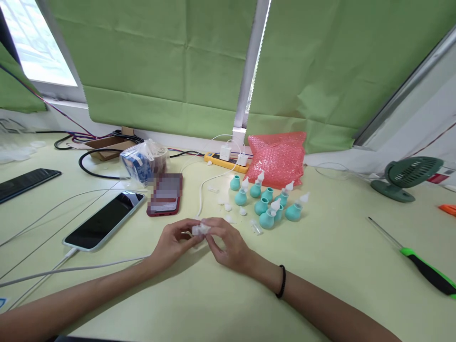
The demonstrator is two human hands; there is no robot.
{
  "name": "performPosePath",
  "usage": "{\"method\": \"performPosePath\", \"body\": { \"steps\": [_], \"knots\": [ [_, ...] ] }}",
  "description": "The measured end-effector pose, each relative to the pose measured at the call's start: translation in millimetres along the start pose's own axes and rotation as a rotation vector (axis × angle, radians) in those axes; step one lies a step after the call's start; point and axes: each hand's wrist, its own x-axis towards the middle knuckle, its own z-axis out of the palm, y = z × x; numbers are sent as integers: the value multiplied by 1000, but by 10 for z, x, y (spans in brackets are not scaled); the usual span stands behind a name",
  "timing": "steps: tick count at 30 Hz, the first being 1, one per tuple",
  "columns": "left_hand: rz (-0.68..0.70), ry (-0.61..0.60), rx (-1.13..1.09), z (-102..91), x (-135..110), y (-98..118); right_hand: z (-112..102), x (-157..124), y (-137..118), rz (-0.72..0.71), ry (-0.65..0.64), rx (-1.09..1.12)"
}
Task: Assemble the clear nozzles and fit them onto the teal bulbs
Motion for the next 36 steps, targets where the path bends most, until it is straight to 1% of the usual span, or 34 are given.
{"method": "performPosePath", "body": {
  "steps": [2,3,5,7,11,14,18,21,23,26,28,29,31,33,36],
  "knots": [
    [10,117,-37,-9,8,2,-6,11,28,100,34,-50],
    [13,164,-62,-15,12,0,-10,17,46,154,24,-85],
    [12,208,-98,-28,22,-10,-16,30,79,224,-64,-151],
    [9,212,-99,-37,32,-21,-18,44,89,236,-186,-207],
    [11,201,-103,-41,46,-21,-19,65,47,178,-401,-316],
    [3,187,-132,-38,52,-7,-13,66,29,188,-463,-345],
    [-38,138,-175,-33,60,-1,11,50,64,219,-438,-343],
    [-53,111,-197,-33,61,5,25,41,92,219,-384,-311],
    [-56,83,-209,-33,57,12,23,41,100,207,-294,-269],
    [-74,16,-184,-23,41,16,4,50,99,198,-65,-170],
    [-88,-32,-136,-11,27,8,-13,60,91,201,39,-87],
    [-89,-52,-114,-5,21,1,-19,66,86,200,52,-47],
    [-84,-72,-85,6,13,-18,-29,75,72,194,23,11],
    [-78,-65,-75,14,10,-38,-34,80,59,185,-14,39],
    [-81,-48,-77,16,11,-57,-44,83,41,179,-33,56]
  ]
}}
